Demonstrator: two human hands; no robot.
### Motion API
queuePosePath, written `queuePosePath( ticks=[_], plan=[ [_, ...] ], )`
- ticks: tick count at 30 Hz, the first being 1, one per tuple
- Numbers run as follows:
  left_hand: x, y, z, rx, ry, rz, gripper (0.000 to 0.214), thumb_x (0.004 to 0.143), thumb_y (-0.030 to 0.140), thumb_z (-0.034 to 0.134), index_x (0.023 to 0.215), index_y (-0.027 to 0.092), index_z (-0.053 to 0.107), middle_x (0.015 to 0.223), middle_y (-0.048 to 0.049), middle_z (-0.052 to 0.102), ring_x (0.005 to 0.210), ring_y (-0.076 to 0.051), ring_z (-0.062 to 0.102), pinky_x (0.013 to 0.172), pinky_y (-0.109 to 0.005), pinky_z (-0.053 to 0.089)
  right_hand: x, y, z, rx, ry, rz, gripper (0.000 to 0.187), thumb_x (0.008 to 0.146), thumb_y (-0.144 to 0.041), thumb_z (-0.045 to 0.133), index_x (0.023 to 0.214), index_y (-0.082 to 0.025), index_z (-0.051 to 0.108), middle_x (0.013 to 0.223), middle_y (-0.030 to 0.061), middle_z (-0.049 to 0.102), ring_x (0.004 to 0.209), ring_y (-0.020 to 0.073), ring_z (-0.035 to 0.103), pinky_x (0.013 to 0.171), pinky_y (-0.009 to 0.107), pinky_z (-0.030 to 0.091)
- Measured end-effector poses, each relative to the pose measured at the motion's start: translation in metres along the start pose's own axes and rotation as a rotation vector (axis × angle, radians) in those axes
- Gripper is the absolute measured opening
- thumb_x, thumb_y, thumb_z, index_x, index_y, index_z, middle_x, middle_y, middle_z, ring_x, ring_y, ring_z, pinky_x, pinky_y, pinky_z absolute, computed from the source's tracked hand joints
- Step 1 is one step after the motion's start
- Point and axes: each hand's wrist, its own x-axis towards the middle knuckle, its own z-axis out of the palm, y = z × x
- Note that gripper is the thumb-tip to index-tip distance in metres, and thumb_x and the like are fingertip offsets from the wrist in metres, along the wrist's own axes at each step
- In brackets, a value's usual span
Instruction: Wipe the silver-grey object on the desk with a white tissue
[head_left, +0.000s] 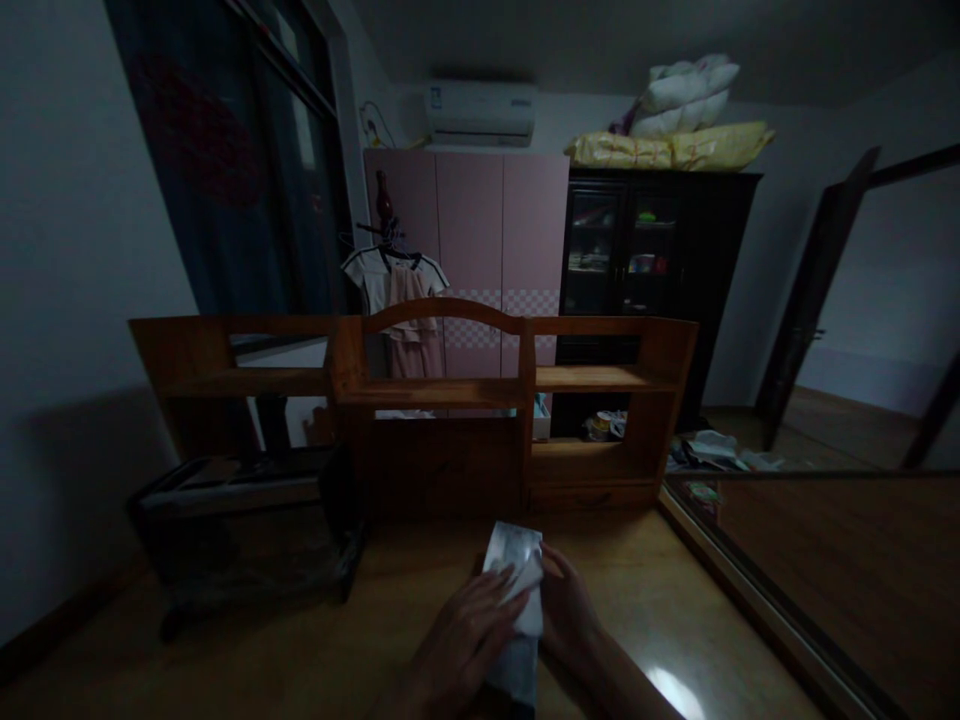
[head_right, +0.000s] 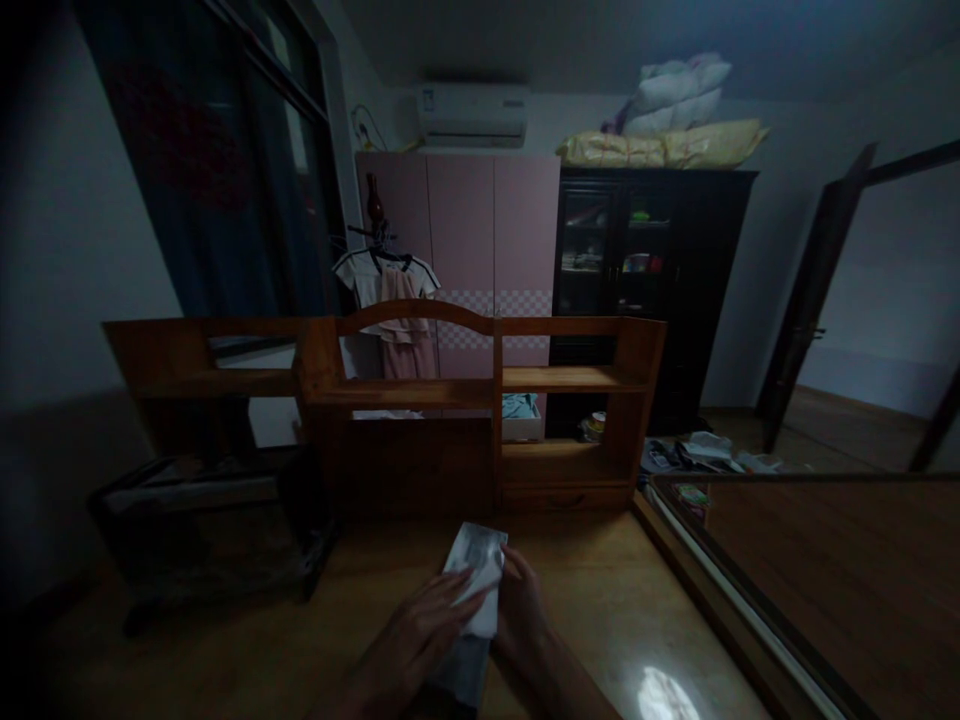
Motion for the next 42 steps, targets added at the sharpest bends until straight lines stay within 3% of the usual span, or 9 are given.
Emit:
queuePosePath(
  ticks=[3, 7, 13, 19, 24, 30, 34, 42],
  plan=[
    [0.002, 0.009, -0.003, 0.033, -0.09, 0.078, 0.046, 0.104, 0.035, 0.035, 0.149, 0.036, 0.035, 0.154, 0.0049, 0.032, 0.143, -0.018, 0.03, 0.119, -0.041, 0.026, 0.003, 0.0, -0.007, -0.048, 0.079, 0.025, 0.042, 0.092, -0.042, 0.05, 0.084, -0.008, 0.073, 0.074, 0.0123, 0.071, 0.084, 0.0285, 0.068, 0.083, 0.04, 0.051],
    [0.003, 0.01, -0.004, 0.076, -0.117, 0.078, 0.047, 0.105, 0.03, 0.028, 0.152, 0.035, 0.03, 0.156, 0.0049, 0.026, 0.145, -0.017, 0.025, 0.119, -0.041, 0.025, 0.003, -0.002, -0.007, -0.078, 0.114, 0.028, 0.038, 0.09, -0.042, 0.052, 0.086, -0.01, 0.072, 0.077, 0.0117, 0.071, 0.085, 0.0289, 0.068, 0.084, 0.042, 0.051],
    [0.001, -0.007, 0.012, 0.152, -0.056, -0.04, 0.052, 0.105, 0.035, 0.029, 0.155, 0.034, 0.017, 0.159, 0.0016, 0.017, 0.147, -0.022, 0.018, 0.119, -0.048, 0.023, 0.0, -0.002, 0.004, -0.036, 0.02, -0.017, 0.027, 0.082, -0.035, 0.061, 0.089, -0.011, 0.072, 0.086, 0.0115, 0.072, 0.093, 0.0296, 0.067, 0.088, 0.041, 0.05],
    [-0.001, -0.026, 0.028, 0.119, 0.039, -0.157, 0.052, 0.104, 0.039, 0.029, 0.155, 0.036, 0.018, 0.16, -0.0001, 0.015, 0.147, -0.023, 0.016, 0.118, -0.05, 0.026, -0.004, -0.001, 0.012, 0.031, -0.012, -0.021, 0.031, 0.089, -0.034, 0.055, 0.1, -0.01, 0.072, 0.092, 0.013, 0.072, 0.094, 0.0293, 0.067, 0.087, 0.042, 0.051],
    [-0.002, -0.02, 0.021, 0.074, 0.081, -0.155, 0.051, 0.104, 0.039, 0.031, 0.154, 0.037, 0.022, 0.16, 0.0013, 0.017, 0.147, -0.021, 0.016, 0.119, -0.047, 0.025, -0.004, -0.002, 0.011, 0.011, 0.0, -0.019, 0.03, 0.089, -0.034, 0.056, 0.099, -0.01, 0.072, 0.09, 0.0135, 0.072, 0.093, 0.0298, 0.067, 0.085, 0.042, 0.051],
    [0.002, -0.009, 0.013, 0.082, 0.043, -0.026, 0.051, 0.103, 0.037, 0.034, 0.154, 0.035, 0.025, 0.158, 0.0024, 0.021, 0.147, -0.022, 0.015, 0.12, -0.047, 0.023, -0.002, -0.003, 0.005, -0.001, 0.015, -0.037, 0.023, 0.082, -0.033, 0.064, 0.09, -0.012, 0.072, 0.087, 0.0116, 0.072, 0.094, 0.0298, 0.067, 0.088, 0.042, 0.049],
    [0.003, -0.014, 0.017, 0.085, 0.004, -0.051, 0.047, 0.104, 0.037, 0.032, 0.151, 0.037, 0.033, 0.157, 0.0035, 0.025, 0.147, -0.022, 0.016, 0.119, -0.048, 0.023, 0.0, -0.002, 0.006, 0.008, -0.035, -0.009, 0.024, 0.08, -0.034, 0.067, 0.089, -0.012, 0.072, 0.089, 0.0113, 0.072, 0.095, 0.03, 0.066, 0.091, 0.042, 0.048],
    [0.004, -0.009, 0.012, 0.036, -0.021, -0.082, 0.046, 0.105, 0.036, 0.027, 0.151, 0.039, 0.029, 0.157, 0.0061, 0.023, 0.147, -0.02, 0.016, 0.121, -0.047, 0.019, 0.0, -0.001, 0.006, 0.002, -0.066, -0.02, 0.026, 0.081, -0.035, 0.066, 0.091, -0.012, 0.071, 0.092, 0.0111, 0.072, 0.095, 0.0302, 0.067, 0.09, 0.042, 0.048]
  ],
)
